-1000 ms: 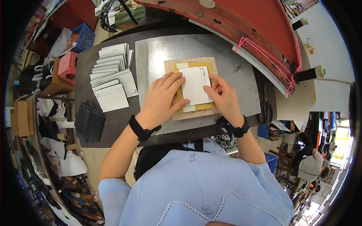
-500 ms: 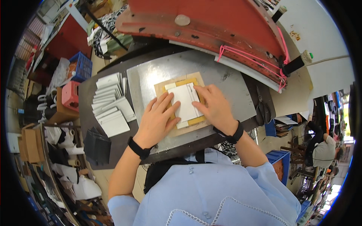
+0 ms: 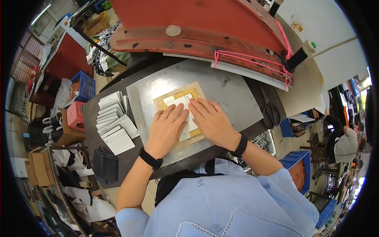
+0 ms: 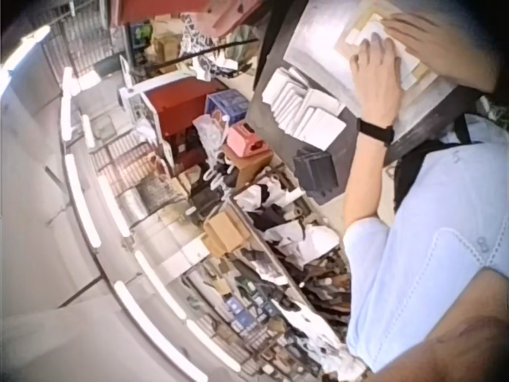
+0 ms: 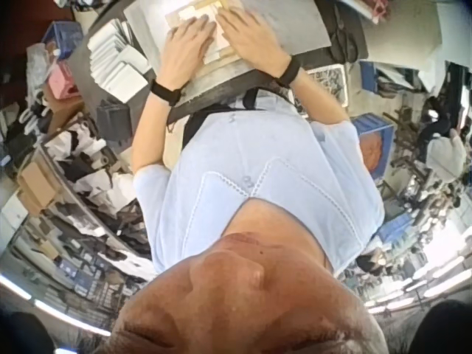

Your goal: Assembling leather wallet components and using a manual press to bond them together.

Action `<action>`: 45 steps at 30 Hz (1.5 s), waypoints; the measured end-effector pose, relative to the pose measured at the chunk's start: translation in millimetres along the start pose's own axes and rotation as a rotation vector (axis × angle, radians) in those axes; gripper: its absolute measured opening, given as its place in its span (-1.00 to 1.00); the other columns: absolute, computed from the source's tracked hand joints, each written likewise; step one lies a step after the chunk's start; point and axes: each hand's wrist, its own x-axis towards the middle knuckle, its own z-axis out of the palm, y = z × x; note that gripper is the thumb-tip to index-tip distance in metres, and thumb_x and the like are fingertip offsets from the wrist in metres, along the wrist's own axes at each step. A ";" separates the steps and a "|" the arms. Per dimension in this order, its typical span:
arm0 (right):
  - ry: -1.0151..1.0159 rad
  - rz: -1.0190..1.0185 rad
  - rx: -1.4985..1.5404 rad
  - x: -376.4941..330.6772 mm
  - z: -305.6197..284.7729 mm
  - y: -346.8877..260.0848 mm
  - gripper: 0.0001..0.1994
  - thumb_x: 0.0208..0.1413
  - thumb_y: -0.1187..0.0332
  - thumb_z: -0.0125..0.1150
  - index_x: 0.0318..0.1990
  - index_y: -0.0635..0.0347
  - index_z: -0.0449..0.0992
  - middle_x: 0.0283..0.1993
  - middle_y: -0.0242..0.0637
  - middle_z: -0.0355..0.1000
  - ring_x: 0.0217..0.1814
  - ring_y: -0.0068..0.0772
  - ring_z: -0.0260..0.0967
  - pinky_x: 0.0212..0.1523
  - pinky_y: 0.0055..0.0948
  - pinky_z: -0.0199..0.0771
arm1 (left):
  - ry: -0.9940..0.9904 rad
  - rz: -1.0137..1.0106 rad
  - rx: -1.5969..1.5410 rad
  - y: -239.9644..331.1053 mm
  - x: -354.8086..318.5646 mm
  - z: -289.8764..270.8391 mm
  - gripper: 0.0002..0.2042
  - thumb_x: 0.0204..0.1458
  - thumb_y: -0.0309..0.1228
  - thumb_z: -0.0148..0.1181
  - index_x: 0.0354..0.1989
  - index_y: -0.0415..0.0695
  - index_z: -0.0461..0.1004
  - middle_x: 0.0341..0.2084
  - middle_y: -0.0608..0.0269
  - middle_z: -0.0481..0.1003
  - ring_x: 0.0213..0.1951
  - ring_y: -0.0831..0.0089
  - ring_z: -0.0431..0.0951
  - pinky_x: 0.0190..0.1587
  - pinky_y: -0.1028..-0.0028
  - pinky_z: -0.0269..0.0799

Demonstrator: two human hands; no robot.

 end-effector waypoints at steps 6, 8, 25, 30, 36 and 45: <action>-0.037 0.000 0.090 -19.9 -15.3 -11.4 -0.62 0.06 0.45 0.13 0.06 0.37 0.47 0.22 -0.15 0.38 0.32 -0.13 0.24 0.31 -0.14 0.22 | -0.018 0.045 0.150 6.0 -0.3 -5.0 -0.62 0.10 -0.39 0.21 0.13 -0.08 0.46 0.14 0.21 0.44 0.18 0.24 0.41 0.23 0.18 0.27; -0.022 -0.020 0.081 -29.5 -19.4 -15.1 -0.63 0.01 0.47 0.13 0.02 0.37 0.49 0.18 -0.15 0.41 0.30 -0.13 0.25 0.31 -0.14 0.22 | -0.011 0.059 0.179 9.2 0.9 -5.5 -0.63 0.10 -0.41 0.20 0.12 -0.11 0.46 0.14 0.20 0.44 0.18 0.24 0.41 0.24 0.17 0.25; 0.864 0.661 0.610 -27.0 -169.8 229.9 -0.39 0.11 0.26 0.38 0.21 0.41 0.29 0.06 -0.09 0.40 0.09 -0.32 0.35 0.17 -0.37 0.29 | 0.189 -0.219 -0.308 21.2 -25.2 -34.5 -0.68 0.19 -0.42 0.14 0.10 -0.24 0.46 0.29 -0.02 0.27 0.27 -0.04 0.28 0.27 0.15 0.22; 0.906 0.615 0.793 -19.7 -149.9 239.3 -0.57 0.04 0.40 0.40 0.04 0.31 0.40 -0.12 -0.26 0.46 -0.08 -0.49 0.41 -0.01 -0.50 0.39 | 0.094 -0.266 -0.504 39.3 -74.2 -57.5 -0.78 0.17 -0.44 0.18 -0.03 -0.21 0.54 0.16 0.00 0.41 0.14 0.03 0.45 0.13 0.26 0.39; 0.867 0.674 0.729 -28.3 -151.7 211.7 -0.49 0.00 0.55 0.26 0.15 0.32 0.29 0.02 -0.22 0.39 0.03 -0.39 0.38 0.11 -0.43 0.40 | 0.027 -0.164 -0.673 57.8 -85.7 -68.5 -0.83 0.14 -0.45 0.22 -0.11 -0.19 0.56 -0.18 0.09 0.60 -0.17 0.14 0.61 -0.11 0.35 0.53; 0.717 0.581 0.709 -58.8 -144.4 60.1 -0.34 -0.02 0.61 0.08 0.32 0.35 0.11 0.14 -0.18 0.28 0.18 -0.32 0.26 0.28 -0.36 0.21 | 0.037 0.082 -0.855 86.9 -46.6 -80.5 -0.65 0.10 -0.48 0.28 0.09 -0.13 0.50 -0.18 0.14 0.61 -0.20 0.21 0.63 -0.15 0.40 0.53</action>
